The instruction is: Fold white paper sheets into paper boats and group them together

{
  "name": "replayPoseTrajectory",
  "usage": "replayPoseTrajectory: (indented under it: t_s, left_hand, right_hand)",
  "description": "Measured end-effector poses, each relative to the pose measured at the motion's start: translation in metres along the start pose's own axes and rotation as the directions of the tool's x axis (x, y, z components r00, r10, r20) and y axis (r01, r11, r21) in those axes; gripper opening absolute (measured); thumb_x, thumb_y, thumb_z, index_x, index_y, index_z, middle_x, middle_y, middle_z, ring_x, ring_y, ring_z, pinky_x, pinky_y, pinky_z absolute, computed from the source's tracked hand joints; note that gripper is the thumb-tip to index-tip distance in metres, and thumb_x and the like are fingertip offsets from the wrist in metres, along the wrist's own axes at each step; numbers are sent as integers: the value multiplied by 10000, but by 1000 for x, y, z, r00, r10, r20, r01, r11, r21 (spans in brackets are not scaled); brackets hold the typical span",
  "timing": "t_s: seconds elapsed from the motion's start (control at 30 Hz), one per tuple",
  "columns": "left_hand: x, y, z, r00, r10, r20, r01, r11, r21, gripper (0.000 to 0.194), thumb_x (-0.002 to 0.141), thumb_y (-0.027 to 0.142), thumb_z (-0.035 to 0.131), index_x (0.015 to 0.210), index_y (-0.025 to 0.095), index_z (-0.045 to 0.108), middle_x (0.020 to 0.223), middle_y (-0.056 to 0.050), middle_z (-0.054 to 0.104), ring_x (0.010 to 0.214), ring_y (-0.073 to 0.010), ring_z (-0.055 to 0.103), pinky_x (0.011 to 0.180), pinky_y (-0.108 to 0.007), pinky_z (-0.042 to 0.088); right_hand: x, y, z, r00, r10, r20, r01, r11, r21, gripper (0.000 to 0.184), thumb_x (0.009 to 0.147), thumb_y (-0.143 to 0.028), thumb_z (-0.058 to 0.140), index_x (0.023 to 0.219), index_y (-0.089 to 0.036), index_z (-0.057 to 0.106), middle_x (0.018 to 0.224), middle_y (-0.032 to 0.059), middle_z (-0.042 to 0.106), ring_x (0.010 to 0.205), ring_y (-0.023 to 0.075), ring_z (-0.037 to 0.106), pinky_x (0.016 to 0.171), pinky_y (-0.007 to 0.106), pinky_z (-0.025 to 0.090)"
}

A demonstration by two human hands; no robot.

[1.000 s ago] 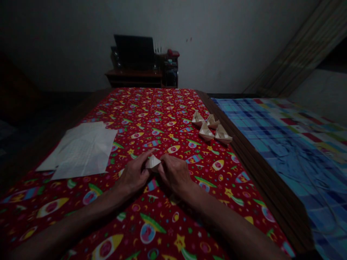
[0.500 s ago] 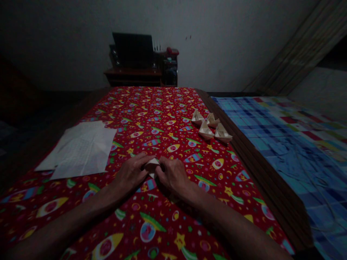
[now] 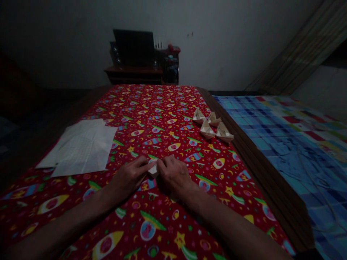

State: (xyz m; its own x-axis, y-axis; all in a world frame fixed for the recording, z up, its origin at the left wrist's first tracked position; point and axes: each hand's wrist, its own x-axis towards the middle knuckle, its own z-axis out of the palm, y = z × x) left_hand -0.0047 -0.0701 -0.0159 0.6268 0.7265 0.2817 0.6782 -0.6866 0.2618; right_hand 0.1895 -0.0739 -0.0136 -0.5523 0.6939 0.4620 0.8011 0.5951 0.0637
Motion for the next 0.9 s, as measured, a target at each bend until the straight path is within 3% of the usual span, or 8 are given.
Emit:
replayPoseTrajectory:
  t_s: [0.1, 0.23, 0.53, 0.67, 0.9]
  left_hand:
    - [-2, 0, -2, 999, -7, 36, 7, 1000, 19, 312, 932, 195, 395, 1236, 208, 465, 924, -34, 531, 813, -159, 552, 699, -270, 488]
    - [-3, 1, -4, 1000, -8, 3, 9, 1000, -14, 346, 940, 187, 373, 1280, 218, 426, 978, -46, 540, 837, -153, 552, 719, -269, 491]
    - [-2, 2, -7, 1000, 22, 19, -23, 1000, 15, 339, 925, 177, 407, 1255, 228, 465, 932, -34, 547, 829, -162, 546, 696, -265, 475]
    - [-2, 2, -7, 999, 19, 37, -21, 999, 41, 349, 919, 172, 417, 1262, 222, 458, 920, -34, 544, 815, -166, 545, 693, -271, 474]
    - [-1, 1, -4, 1000, 13, 3, -13, 999, 33, 366, 920, 157, 394, 1280, 212, 429, 952, -41, 547, 839, -172, 551, 716, -280, 480]
  right_hand:
    - [-2, 1, -1, 997, -64, -32, 65, 998, 17, 206, 871, -159, 500, 1057, -143, 589, 805, 55, 602, 708, 164, 482, 542, 253, 328]
    - [-6, 5, 4, 989, -113, -94, 120, 990, 78, 234, 892, -144, 463, 1097, -126, 575, 866, 80, 607, 755, 162, 490, 585, 250, 370]
    - [-7, 4, 0, 995, -99, 8, 98, 990, 99, 216, 867, -141, 506, 1061, -128, 599, 865, 82, 597, 761, 173, 501, 590, 263, 382]
    - [-4, 2, 0, 1000, -27, 16, 25, 995, 93, 227, 862, -137, 498, 1065, -133, 601, 844, 70, 606, 735, 168, 499, 561, 259, 361]
    - [1, -1, 5, 994, 101, 52, -104, 993, 60, 138, 852, -151, 503, 881, -198, 629, 749, 31, 567, 652, 139, 446, 508, 245, 257]
